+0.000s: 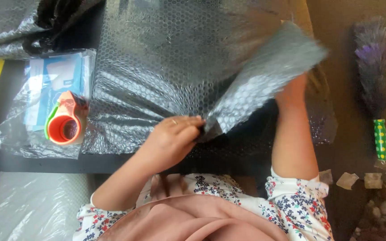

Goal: Dusting a blue bag and wrapping it in black bubble wrap, then sealing it with tape.

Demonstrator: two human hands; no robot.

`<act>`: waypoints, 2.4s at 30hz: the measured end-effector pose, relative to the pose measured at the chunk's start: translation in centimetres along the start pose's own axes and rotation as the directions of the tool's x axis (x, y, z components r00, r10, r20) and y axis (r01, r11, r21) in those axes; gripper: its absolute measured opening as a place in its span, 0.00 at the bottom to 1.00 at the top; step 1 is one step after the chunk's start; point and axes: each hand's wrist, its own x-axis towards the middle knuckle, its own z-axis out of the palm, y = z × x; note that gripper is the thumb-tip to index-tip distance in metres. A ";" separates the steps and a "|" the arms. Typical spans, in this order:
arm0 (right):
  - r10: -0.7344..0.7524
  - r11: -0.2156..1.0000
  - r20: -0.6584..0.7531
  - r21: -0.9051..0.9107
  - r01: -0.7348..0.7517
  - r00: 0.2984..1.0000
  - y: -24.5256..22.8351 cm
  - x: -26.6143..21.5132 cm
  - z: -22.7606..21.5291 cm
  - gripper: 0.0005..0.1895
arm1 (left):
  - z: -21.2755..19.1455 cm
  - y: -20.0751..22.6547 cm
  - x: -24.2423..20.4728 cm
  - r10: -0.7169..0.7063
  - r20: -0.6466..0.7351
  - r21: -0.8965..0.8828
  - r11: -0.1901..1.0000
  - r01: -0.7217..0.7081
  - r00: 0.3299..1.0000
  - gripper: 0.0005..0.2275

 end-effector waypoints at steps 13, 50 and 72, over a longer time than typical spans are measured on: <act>-0.174 0.926 0.384 0.377 0.018 0.907 -7.9 -2.8 -9.5 0.19 | 3.6 -2.5 -4.5 -0.093 0.316 0.162 0.986 0.043 0.944 0.07; -0.623 0.782 0.315 0.254 0.570 0.716 1.5 -11.8 2.1 0.20 | 8.5 -7.7 -9.0 -0.143 -0.014 0.382 0.914 0.138 0.990 0.19; -0.881 0.471 -0.127 -0.160 0.868 0.455 -2.1 -12.6 2.0 0.09 | 4.1 -5.8 -4.8 -0.647 0.358 0.322 0.763 0.561 0.673 0.25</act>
